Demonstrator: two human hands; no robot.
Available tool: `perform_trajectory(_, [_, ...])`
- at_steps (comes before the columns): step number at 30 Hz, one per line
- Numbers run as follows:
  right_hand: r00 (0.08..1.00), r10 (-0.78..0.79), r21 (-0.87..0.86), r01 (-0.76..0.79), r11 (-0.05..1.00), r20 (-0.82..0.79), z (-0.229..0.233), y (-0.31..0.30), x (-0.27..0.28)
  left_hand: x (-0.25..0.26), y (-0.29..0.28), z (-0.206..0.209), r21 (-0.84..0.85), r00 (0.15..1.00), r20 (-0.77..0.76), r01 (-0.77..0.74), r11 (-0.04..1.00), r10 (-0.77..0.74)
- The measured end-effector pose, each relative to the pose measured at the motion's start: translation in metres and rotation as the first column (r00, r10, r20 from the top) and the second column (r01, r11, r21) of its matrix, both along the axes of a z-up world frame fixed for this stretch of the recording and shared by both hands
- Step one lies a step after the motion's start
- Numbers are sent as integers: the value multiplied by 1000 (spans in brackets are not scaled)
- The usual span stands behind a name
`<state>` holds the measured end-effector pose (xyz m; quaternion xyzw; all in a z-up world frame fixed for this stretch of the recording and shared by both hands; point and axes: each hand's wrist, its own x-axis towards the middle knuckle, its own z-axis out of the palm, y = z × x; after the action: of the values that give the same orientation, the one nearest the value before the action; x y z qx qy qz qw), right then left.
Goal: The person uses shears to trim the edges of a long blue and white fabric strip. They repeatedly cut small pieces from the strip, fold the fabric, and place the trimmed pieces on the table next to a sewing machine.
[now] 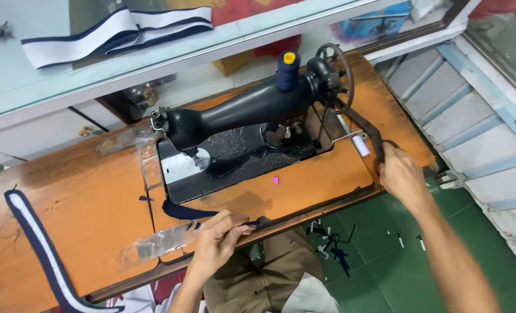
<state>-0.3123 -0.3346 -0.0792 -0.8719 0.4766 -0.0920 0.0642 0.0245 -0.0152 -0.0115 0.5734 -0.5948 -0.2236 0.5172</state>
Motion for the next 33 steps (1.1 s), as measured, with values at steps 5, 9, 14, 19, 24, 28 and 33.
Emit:
perform_trajectory(5, [982,-135,370,175,912,-133,61,-1,25,-2,-6,-7,14,991,-132,-23,1000,25])
perform_trajectory(9, [924,-375,602,344,720,-79,88,-4,24,1,-6,-14,139,962,-271,1,990,37])
perform_trajectory(14, [812,-489,488,302,819,318,85,40,8,11,-4,-20,229,910,-413,71,971,31])
perform_trajectory(19, [882,169,241,-297,924,440,44,84,-34,19,1,-13,161,900,-435,118,980,-37])
perform_trajectory(24, [732,545,75,-622,779,410,42,107,-13,24,12,-12,182,887,-461,136,974,-38])
perform_trajectory(28, [744,589,90,-641,762,315,29,103,-16,27,19,-20,134,886,-457,156,979,-79])
perform_trajectory(33, [738,632,40,-657,752,237,31,104,-11,27,19,-14,145,905,-422,132,981,-60])
